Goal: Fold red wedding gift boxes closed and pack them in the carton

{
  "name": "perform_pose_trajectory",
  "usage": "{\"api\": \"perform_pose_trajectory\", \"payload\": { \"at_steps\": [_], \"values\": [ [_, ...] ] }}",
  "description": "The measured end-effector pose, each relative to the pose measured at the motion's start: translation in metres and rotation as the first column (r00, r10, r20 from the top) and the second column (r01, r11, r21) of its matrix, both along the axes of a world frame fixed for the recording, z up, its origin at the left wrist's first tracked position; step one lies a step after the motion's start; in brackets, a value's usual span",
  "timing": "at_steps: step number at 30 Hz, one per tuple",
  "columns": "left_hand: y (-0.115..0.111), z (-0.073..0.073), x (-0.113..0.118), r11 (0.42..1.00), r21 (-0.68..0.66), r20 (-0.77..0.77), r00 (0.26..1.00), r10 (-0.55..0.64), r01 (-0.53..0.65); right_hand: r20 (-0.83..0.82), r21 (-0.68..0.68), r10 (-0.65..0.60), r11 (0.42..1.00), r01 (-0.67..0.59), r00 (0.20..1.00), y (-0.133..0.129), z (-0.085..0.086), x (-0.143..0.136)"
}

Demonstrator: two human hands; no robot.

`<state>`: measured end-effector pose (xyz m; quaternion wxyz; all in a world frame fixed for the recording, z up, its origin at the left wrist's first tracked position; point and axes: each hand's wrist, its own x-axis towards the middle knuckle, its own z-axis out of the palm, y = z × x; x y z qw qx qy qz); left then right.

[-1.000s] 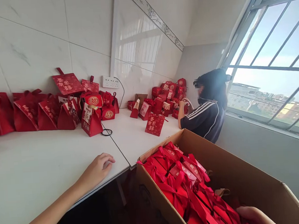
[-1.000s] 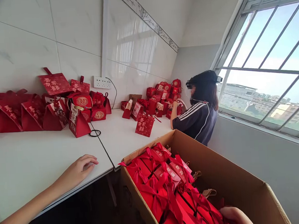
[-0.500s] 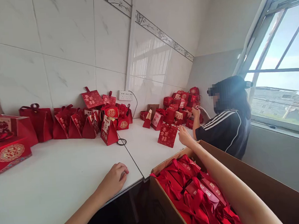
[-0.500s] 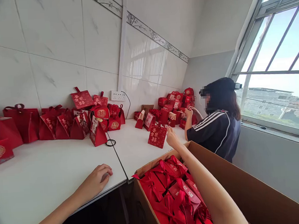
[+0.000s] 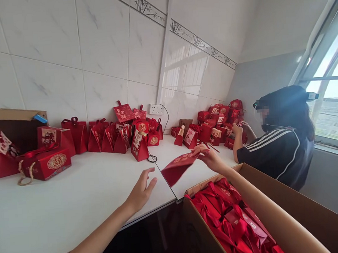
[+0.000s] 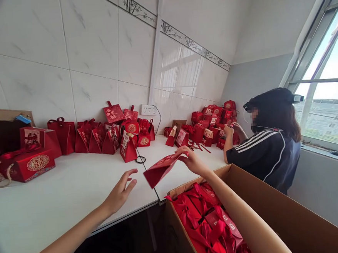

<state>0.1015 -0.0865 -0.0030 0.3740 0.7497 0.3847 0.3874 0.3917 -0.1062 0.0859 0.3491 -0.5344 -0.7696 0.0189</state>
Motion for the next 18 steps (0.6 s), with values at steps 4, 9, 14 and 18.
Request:
{"api": "perform_pose_trajectory", "payload": {
  "at_steps": [4, 9, 14, 18],
  "values": [
    [-0.011, 0.048, 0.005, 0.945, -0.11, 0.159, 0.944, -0.288, 0.307, -0.204, -0.191, 0.554, 0.786, -0.588, 0.807, -0.04, 0.017, -0.046],
    [-0.04, 0.072, 0.01, 0.728, -0.241, 0.295, 0.763, -0.575, 0.642, -0.358, -0.194, 0.608, 0.695, -0.693, 0.709, -0.054, 0.022, -0.081],
    [-0.047, 0.05, 0.003, 0.992, -0.025, 0.294, 0.949, -0.114, 0.127, -0.701, -0.166, 0.264, 0.844, -0.511, 0.663, -0.036, 0.001, -0.091],
    [-0.031, 0.017, -0.004, 0.984, 0.062, 0.231, 0.961, 0.149, -0.167, -0.802, -0.215, 0.075, 0.889, -0.404, 0.593, -0.021, -0.021, -0.106]
  ]
}}
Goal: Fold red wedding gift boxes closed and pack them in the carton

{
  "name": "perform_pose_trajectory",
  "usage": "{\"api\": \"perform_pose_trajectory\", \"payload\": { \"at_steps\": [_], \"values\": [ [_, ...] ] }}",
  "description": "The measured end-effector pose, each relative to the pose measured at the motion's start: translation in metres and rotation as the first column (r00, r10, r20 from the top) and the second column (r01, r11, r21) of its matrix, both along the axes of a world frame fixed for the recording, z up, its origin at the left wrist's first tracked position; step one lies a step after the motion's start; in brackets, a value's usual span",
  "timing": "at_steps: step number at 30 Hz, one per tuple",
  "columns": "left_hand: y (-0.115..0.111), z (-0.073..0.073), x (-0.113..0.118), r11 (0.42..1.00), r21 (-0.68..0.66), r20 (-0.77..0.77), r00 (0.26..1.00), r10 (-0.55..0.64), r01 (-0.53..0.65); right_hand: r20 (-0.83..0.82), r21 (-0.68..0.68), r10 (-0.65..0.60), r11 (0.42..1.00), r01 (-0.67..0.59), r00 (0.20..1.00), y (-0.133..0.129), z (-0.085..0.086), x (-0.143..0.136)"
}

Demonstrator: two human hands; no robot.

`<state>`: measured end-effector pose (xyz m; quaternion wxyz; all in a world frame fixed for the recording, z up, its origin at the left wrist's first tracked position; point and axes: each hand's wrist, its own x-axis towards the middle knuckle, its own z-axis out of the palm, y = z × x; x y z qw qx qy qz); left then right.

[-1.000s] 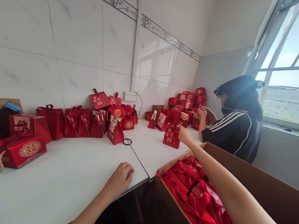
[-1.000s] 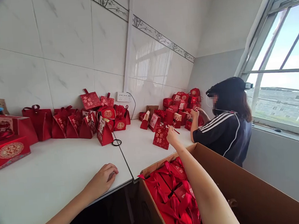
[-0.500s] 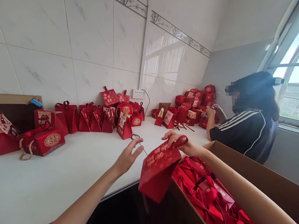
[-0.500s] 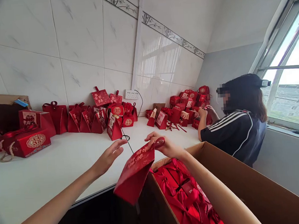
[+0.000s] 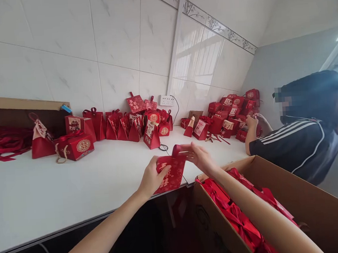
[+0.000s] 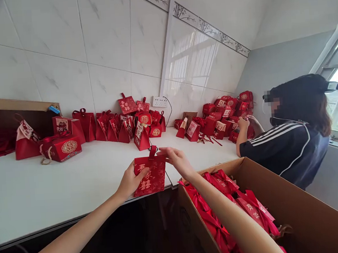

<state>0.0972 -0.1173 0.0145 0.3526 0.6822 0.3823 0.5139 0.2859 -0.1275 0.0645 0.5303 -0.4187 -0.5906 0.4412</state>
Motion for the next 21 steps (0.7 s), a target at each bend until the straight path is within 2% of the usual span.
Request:
{"api": "perform_pose_trajectory", "payload": {
  "at_steps": [3, 6, 10, 16, 21],
  "values": [
    [0.01, -0.017, -0.004, 0.997, -0.061, 0.017, 0.999, -0.037, 0.038, 0.219, 0.107, -0.073, 0.993, 0.05, 0.973, 0.003, -0.011, -0.016],
    [0.011, -0.02, -0.006, 0.995, -0.073, 0.029, 0.997, -0.065, 0.067, 0.342, 0.218, -0.162, 0.972, 0.089, 0.926, 0.004, -0.017, -0.027],
    [0.012, -0.007, -0.009, 0.989, -0.077, 0.011, 0.992, -0.127, 0.127, 0.35, 0.254, -0.201, 0.961, 0.115, 0.915, 0.005, -0.019, -0.032],
    [0.02, 0.025, -0.002, 0.992, 0.115, 0.064, 0.996, -0.06, 0.053, 0.307, 0.273, -0.164, 0.959, 0.078, 0.937, 0.004, -0.021, -0.037],
    [0.02, 0.03, 0.002, 0.978, 0.193, -0.02, 0.997, -0.075, 0.078, 0.259, 0.282, -0.174, 0.955, 0.098, 0.95, 0.004, -0.026, -0.04]
  ]
}}
